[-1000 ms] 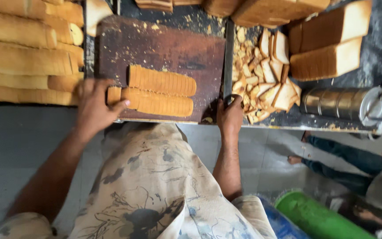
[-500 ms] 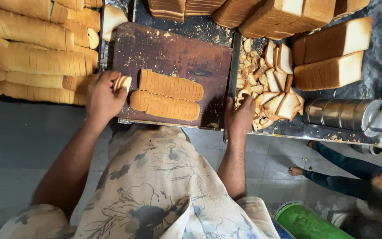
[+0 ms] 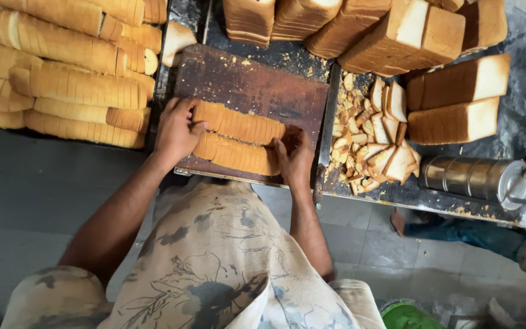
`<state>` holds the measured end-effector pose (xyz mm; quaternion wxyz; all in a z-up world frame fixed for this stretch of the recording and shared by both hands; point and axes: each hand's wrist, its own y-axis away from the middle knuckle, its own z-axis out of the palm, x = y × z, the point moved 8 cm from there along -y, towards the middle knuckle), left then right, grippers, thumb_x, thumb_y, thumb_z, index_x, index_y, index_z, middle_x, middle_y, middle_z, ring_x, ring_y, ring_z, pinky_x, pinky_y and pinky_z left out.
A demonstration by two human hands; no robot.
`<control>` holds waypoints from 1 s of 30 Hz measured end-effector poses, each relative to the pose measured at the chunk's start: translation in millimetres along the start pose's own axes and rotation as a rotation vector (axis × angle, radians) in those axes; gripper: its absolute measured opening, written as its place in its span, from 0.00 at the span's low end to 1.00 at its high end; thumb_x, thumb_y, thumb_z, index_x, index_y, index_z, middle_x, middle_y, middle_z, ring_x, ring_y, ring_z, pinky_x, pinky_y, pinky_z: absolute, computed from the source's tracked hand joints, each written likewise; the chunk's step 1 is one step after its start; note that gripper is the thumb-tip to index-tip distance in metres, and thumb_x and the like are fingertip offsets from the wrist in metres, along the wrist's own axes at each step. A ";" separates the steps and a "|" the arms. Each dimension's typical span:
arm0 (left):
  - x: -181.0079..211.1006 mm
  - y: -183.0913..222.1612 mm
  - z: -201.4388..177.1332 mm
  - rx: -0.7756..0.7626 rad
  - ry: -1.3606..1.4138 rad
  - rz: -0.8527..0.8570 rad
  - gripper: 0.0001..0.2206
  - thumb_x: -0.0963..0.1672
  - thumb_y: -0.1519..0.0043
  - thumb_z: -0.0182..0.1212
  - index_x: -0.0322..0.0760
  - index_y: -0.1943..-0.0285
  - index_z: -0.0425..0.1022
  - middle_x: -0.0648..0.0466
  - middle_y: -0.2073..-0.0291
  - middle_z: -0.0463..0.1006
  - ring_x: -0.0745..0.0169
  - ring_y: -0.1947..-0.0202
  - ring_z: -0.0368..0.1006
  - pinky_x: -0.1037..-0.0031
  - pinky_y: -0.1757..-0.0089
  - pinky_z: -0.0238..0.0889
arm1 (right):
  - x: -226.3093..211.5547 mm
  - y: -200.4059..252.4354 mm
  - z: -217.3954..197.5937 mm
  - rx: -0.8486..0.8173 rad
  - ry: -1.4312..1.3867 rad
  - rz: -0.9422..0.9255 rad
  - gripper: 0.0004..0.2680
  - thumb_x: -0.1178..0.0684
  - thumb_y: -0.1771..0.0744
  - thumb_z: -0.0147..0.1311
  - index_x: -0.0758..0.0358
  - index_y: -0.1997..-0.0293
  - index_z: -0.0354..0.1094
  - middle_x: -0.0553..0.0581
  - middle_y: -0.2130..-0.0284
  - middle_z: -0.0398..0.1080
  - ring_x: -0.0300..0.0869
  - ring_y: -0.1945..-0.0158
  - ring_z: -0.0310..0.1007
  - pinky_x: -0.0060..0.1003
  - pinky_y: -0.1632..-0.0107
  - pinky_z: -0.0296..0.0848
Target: The person slices bread rolls and loaves using a knife on a wooden board. The person places the bread onto the board, cuts it into slices or halves, and moves the pieces into trays or stacks.
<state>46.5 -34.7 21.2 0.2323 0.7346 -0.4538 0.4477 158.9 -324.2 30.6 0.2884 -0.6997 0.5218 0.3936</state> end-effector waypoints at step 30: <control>8.0 -57.9 -100.3 -0.149 -0.562 0.296 0.31 0.36 0.53 0.66 0.34 0.36 0.71 0.39 0.42 0.63 0.38 0.43 0.60 0.55 0.46 0.65 | -188.5 -23.2 132.9 -0.257 0.567 -0.401 0.28 0.56 0.47 0.75 0.61 0.41 0.71 0.65 0.50 0.68 0.60 0.47 0.68 0.50 0.46 0.70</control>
